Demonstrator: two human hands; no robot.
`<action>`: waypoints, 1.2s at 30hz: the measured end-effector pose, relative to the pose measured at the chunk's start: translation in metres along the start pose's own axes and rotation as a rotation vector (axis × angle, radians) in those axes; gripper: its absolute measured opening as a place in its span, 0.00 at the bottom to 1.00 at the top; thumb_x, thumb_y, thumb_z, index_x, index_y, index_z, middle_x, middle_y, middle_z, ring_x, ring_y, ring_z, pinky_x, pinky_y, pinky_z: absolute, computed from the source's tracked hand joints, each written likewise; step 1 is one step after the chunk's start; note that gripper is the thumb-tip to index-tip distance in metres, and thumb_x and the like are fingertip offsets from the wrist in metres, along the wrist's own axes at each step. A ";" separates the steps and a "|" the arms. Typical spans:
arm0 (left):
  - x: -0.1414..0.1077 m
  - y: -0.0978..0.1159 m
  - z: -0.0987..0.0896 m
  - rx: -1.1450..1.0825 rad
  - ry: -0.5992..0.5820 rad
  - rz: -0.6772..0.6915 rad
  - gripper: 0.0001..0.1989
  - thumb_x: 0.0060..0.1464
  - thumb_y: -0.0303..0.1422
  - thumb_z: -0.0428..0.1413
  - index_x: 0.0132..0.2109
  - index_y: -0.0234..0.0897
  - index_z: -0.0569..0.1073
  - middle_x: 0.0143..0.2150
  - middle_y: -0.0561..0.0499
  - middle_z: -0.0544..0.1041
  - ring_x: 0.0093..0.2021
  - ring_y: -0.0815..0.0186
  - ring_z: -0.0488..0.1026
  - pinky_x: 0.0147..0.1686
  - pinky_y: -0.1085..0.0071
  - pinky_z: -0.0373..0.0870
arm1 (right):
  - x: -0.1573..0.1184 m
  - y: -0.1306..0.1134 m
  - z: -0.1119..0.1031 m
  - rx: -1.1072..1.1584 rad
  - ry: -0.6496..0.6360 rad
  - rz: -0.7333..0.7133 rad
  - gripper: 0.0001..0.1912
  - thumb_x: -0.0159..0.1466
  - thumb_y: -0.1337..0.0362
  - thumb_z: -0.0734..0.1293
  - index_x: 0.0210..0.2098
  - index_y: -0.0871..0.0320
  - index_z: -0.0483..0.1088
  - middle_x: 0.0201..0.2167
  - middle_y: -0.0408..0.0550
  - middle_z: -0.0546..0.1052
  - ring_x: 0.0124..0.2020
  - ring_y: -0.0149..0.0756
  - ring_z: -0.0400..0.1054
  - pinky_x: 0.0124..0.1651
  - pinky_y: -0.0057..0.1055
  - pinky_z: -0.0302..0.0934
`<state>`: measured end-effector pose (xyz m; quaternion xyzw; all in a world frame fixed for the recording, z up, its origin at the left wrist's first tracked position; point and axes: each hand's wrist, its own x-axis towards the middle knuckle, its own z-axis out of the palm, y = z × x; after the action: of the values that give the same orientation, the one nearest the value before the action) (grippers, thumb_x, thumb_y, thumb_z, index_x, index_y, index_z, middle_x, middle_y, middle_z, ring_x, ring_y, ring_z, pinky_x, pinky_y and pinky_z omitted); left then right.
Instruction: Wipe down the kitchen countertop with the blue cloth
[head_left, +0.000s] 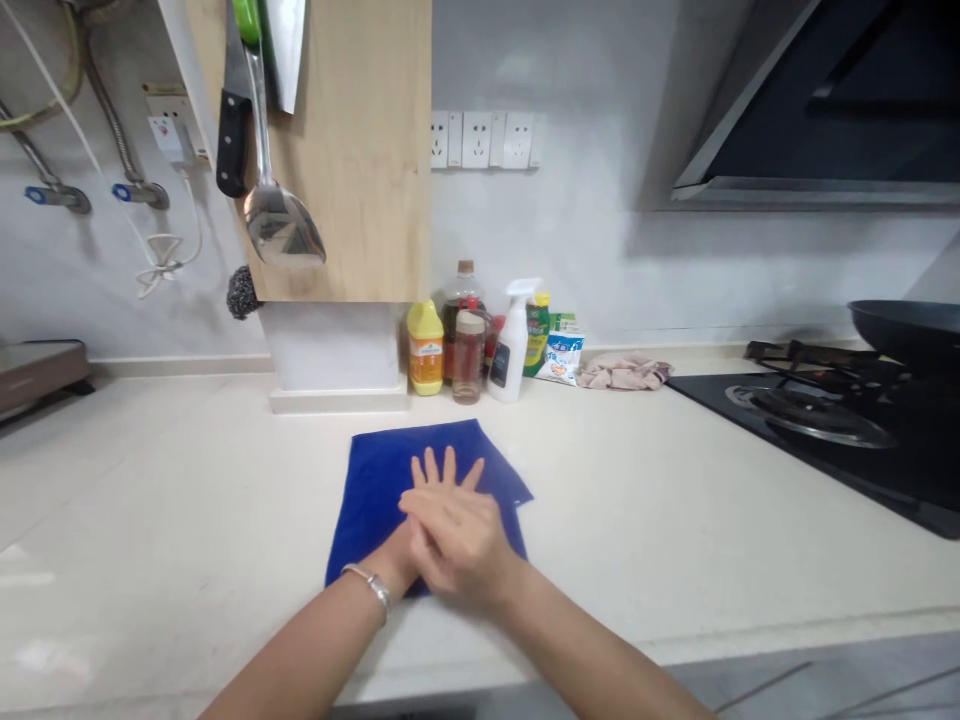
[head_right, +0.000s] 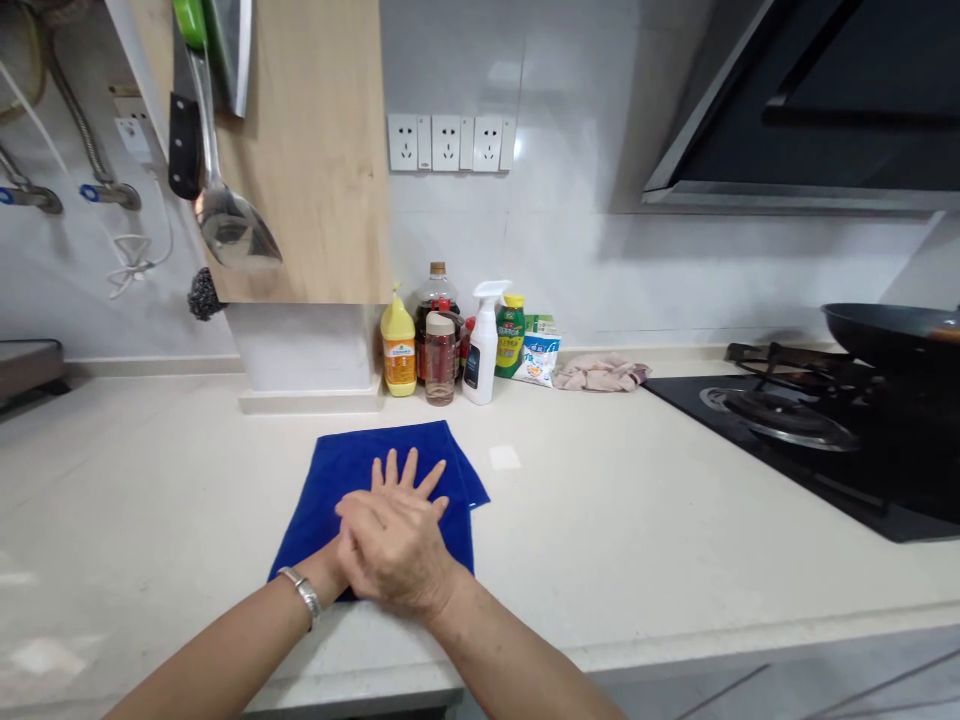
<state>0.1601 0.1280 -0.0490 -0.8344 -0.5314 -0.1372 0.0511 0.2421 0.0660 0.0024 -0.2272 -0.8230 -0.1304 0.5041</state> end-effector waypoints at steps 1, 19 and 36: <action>0.003 0.006 0.001 -0.016 -0.002 -0.019 0.29 0.60 0.46 0.44 0.67 0.52 0.54 0.70 0.44 0.51 0.69 0.40 0.44 0.64 0.37 0.41 | 0.001 -0.009 0.001 0.043 0.043 -0.070 0.15 0.62 0.69 0.57 0.44 0.63 0.72 0.41 0.52 0.79 0.41 0.36 0.73 0.45 0.33 0.68; -0.093 -0.143 -0.062 -0.030 -0.155 -0.265 0.31 0.59 0.57 0.36 0.66 0.58 0.54 0.71 0.52 0.47 0.70 0.48 0.38 0.67 0.48 0.37 | 0.035 -0.091 0.072 0.233 -0.381 -0.714 0.26 0.69 0.56 0.54 0.60 0.67 0.60 0.63 0.56 0.60 0.66 0.41 0.49 0.65 0.39 0.51; -0.212 -0.341 -0.120 0.099 -0.135 -0.838 0.32 0.58 0.56 0.36 0.67 0.56 0.51 0.72 0.52 0.46 0.70 0.47 0.38 0.66 0.47 0.37 | -0.007 0.053 0.022 0.018 -0.289 0.153 0.13 0.69 0.61 0.59 0.37 0.60 0.73 0.29 0.43 0.75 0.25 0.29 0.68 0.26 0.24 0.64</action>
<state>-0.2518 0.0620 -0.0148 -0.5498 -0.8327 -0.0653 -0.0039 0.2546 0.1204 -0.0146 -0.3010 -0.8684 -0.0502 0.3908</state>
